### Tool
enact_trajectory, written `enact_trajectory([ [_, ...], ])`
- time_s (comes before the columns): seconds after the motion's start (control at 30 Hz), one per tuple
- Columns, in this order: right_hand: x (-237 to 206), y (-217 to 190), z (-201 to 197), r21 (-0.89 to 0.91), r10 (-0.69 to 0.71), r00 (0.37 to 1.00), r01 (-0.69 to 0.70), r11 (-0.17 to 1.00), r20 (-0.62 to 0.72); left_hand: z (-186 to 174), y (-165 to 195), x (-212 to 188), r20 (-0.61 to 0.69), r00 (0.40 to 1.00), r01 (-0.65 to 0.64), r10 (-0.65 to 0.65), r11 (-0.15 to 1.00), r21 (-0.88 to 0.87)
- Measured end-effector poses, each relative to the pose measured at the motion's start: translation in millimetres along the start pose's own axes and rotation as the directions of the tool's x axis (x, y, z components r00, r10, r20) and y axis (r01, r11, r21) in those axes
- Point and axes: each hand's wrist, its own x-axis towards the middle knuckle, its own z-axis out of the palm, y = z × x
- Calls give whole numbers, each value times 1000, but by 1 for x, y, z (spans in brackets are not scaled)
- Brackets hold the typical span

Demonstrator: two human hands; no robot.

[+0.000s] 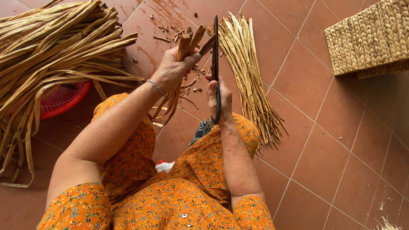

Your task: The person sits on a tiled floor and uses scissors to trim the ends off bundles of dried palm leaves, cutting off dark root tips and uneven edges. They place the trimmed leaves into a pile beside them and gather more untrimmed leaves from a large bundle to continue cutting.

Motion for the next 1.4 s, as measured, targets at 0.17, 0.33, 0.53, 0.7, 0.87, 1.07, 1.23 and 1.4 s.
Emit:
enact_trajectory([
  [0.17,-3,3,1,-80,-32,999,30,996,-20,-2,3,0,14,999,53,-52,998,-45],
  [0.33,-5,2,1,-43,-42,996,38,998,-85,-2,9,-1,48,998,31,-33,998,52],
  [0.53,-5,-7,1,255,-100,992,77,964,78,2,11,4,33,998,-46,44,997,63],
  [0.7,-3,-13,4,171,16,994,-34,985,106,1,4,3,52,994,-104,100,991,80],
  [0.87,2,-11,3,62,15,996,-20,998,83,3,1,3,58,995,-88,78,975,206],
  [1.07,2,-6,5,-26,-9,1000,10,1000,27,6,-1,0,60,996,-85,73,970,229],
  [1.23,-2,-5,9,-73,-8,1000,9,997,9,8,-5,1,80,996,-63,50,982,177],
  [1.4,-5,-5,12,-12,9,999,-9,1000,-37,11,-9,3,92,993,-86,75,989,117],
])
